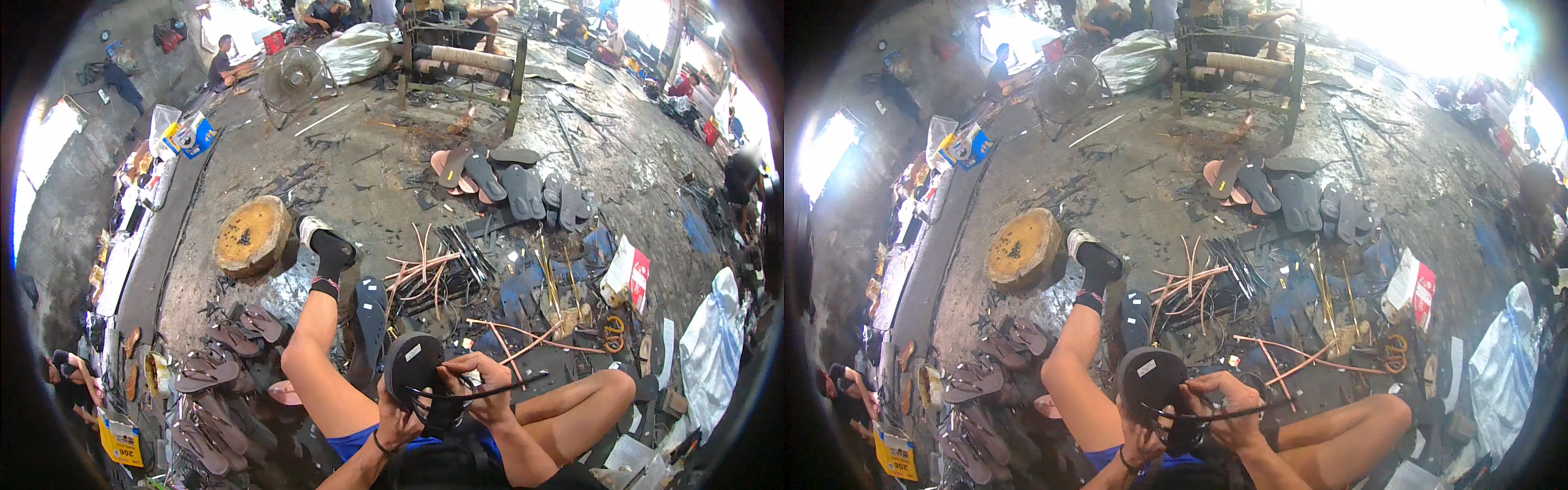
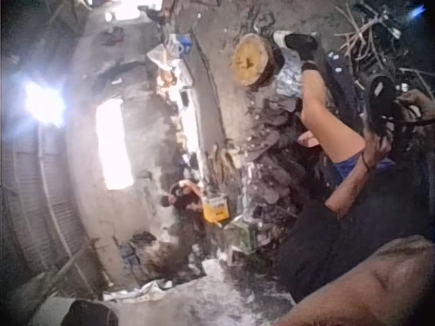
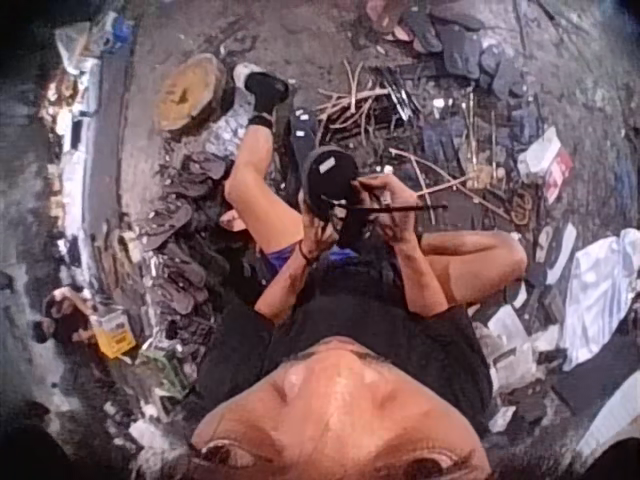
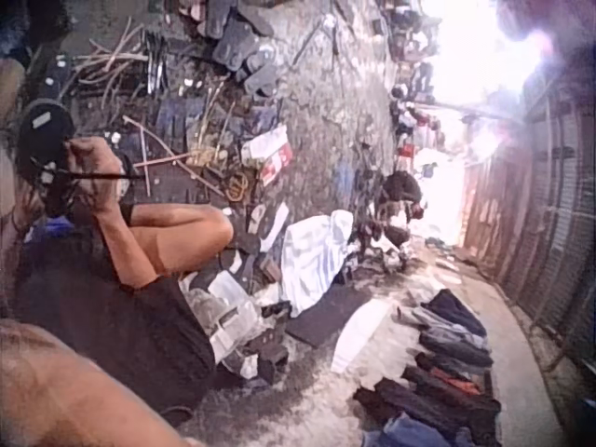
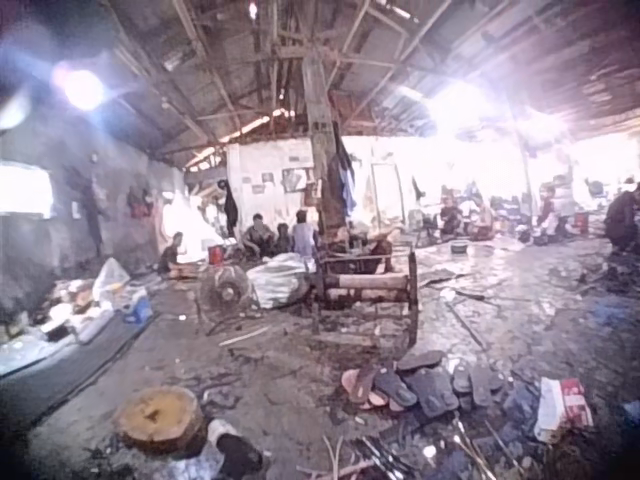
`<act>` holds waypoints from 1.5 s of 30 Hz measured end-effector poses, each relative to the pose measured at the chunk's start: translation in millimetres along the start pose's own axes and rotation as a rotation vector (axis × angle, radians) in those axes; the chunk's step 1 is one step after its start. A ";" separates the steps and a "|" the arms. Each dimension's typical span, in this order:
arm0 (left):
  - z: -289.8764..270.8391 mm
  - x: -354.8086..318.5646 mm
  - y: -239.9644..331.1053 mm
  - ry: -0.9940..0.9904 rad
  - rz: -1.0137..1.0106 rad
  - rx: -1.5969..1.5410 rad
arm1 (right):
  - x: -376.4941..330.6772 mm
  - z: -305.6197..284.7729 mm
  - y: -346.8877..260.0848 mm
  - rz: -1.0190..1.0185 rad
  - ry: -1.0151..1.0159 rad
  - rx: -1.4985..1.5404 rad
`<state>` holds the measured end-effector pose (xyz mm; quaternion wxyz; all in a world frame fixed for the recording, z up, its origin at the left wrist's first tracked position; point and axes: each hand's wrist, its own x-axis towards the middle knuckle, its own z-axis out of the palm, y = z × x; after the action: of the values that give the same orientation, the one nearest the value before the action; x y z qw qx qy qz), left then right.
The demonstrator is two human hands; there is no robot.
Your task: The person assembles sandals by hand, inserting straps into slots on the sole and trimming excess material with scissors. The person handles pink and black sandals, repeatedly threading straps and cutting them to fit.
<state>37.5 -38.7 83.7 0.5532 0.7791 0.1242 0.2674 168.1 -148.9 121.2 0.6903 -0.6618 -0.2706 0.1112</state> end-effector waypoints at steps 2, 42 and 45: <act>1.7 10.4 4.3 0.089 0.065 -0.033 | 1.7 2.7 1.3 0.067 -0.036 0.075; 10.9 -13.9 -48.2 0.073 -0.602 -0.675 | 3.4 -5.2 -10.3 -0.033 0.036 -0.084; 13.4 8.2 1.8 0.067 -0.484 -0.623 | 4.7 -10.8 -13.8 -0.086 0.018 -0.200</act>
<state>51.5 -45.9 84.5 0.8058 0.5130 0.2351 0.1794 174.8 -157.2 135.9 0.6274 -0.7160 -0.3024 0.0479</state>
